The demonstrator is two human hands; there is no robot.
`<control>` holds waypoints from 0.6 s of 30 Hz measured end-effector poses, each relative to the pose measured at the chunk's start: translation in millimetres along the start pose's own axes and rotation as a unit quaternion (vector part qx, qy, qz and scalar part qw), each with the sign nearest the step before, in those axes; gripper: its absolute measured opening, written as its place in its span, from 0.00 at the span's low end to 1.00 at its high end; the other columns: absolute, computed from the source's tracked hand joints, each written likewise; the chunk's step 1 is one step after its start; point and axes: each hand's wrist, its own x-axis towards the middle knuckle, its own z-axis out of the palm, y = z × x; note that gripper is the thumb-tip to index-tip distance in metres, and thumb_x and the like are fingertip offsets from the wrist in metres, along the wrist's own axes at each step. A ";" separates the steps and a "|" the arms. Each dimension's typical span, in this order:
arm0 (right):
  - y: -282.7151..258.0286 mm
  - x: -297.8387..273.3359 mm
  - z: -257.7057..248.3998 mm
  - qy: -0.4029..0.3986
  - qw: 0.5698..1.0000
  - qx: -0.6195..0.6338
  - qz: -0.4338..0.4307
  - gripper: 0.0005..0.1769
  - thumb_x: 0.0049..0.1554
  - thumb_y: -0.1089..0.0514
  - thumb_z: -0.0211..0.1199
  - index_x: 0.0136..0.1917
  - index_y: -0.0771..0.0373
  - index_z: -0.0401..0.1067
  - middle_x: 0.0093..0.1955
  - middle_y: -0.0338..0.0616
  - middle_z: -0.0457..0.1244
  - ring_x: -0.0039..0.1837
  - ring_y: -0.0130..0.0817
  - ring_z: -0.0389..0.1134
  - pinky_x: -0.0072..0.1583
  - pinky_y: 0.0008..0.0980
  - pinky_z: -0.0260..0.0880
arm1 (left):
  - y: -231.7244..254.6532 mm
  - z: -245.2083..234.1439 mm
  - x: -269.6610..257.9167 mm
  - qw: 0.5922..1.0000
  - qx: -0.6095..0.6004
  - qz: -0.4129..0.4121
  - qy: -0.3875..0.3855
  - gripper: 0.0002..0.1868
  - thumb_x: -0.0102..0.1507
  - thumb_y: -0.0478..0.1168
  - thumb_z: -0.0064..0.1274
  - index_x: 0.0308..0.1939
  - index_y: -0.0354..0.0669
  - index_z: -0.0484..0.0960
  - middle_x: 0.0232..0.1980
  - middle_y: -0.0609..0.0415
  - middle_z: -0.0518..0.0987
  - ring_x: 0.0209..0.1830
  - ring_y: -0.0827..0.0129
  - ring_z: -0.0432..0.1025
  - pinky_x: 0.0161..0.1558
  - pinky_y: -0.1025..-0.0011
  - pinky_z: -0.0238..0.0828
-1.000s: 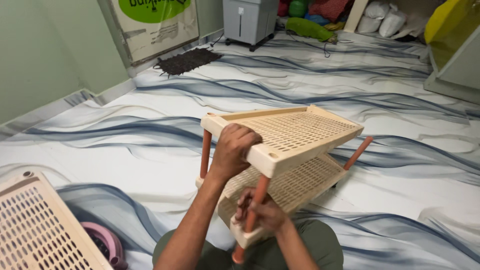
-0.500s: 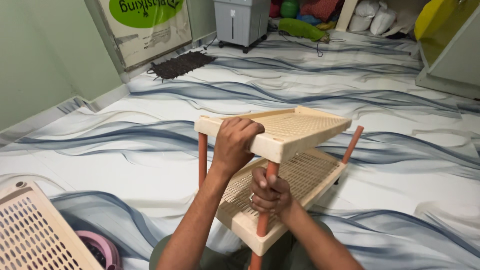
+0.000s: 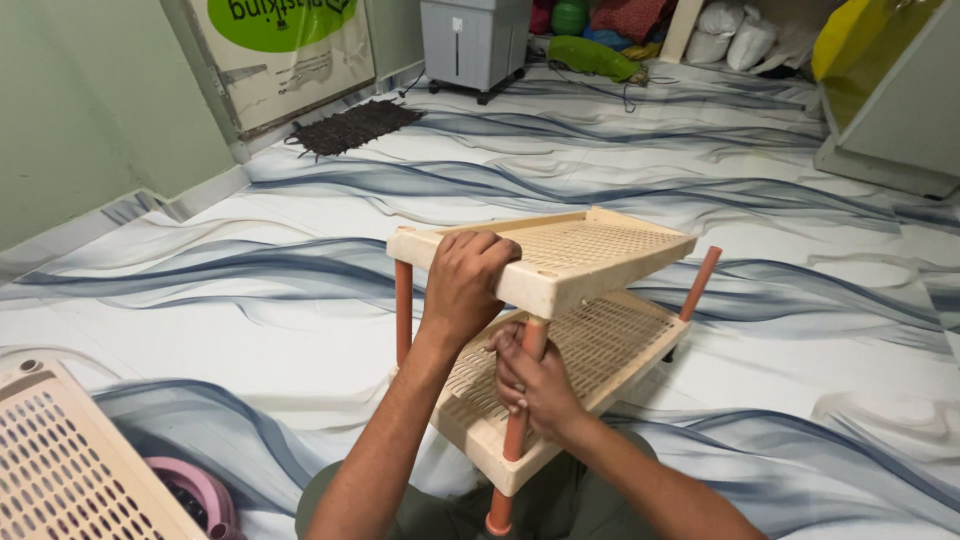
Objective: The person assembles a two-tier plastic storage rack by inserting cylindrical legs into the corner holes of the shelves. They connect the two shelves with the legs and then attach small black feet to the bottom of the legs.
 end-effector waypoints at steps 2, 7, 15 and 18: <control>2.3 0.1 -0.2 -0.073 0.997 -0.006 0.001 0.16 0.68 0.50 0.57 0.54 0.67 0.66 0.27 0.32 0.50 0.26 0.22 0.50 0.31 0.25 0.54 | 0.1 3.0 -0.5 1.000 -0.014 -0.002 0.006 0.15 0.49 0.30 0.60 0.39 0.46 0.81 0.38 0.54 0.77 0.45 0.56 0.74 0.52 0.59 0.65; -7.3 17.8 -8.2 -0.367 0.907 0.202 0.045 0.27 0.60 0.43 0.64 0.60 0.67 0.67 0.37 0.40 0.59 0.44 0.32 0.65 0.50 0.36 0.68 | 4.4 7.3 5.3 0.999 -0.037 -0.005 0.018 0.12 0.52 0.29 0.60 0.38 0.46 0.81 0.37 0.55 0.78 0.45 0.57 0.73 0.52 0.60 0.64; 8.0 35.1 -15.1 -0.563 0.776 0.283 -0.004 0.15 0.65 0.50 0.62 0.54 0.65 0.76 0.26 0.37 0.55 0.29 0.25 0.60 0.37 0.28 0.67 | 13.5 7.4 4.9 0.999 -0.048 -0.003 0.018 0.13 0.50 0.34 0.64 0.38 0.46 0.81 0.37 0.57 0.79 0.43 0.58 0.73 0.49 0.60 0.63; 4.5 18.9 -26.0 -0.478 0.826 0.295 0.053 0.14 0.68 0.50 0.59 0.54 0.64 0.71 0.22 0.29 0.45 0.24 0.21 0.47 0.31 0.25 0.52 | 10.5 9.3 0.5 1.000 -0.014 -0.016 0.017 0.12 0.52 0.34 0.64 0.38 0.47 0.81 0.37 0.57 0.78 0.43 0.60 0.73 0.51 0.60 0.63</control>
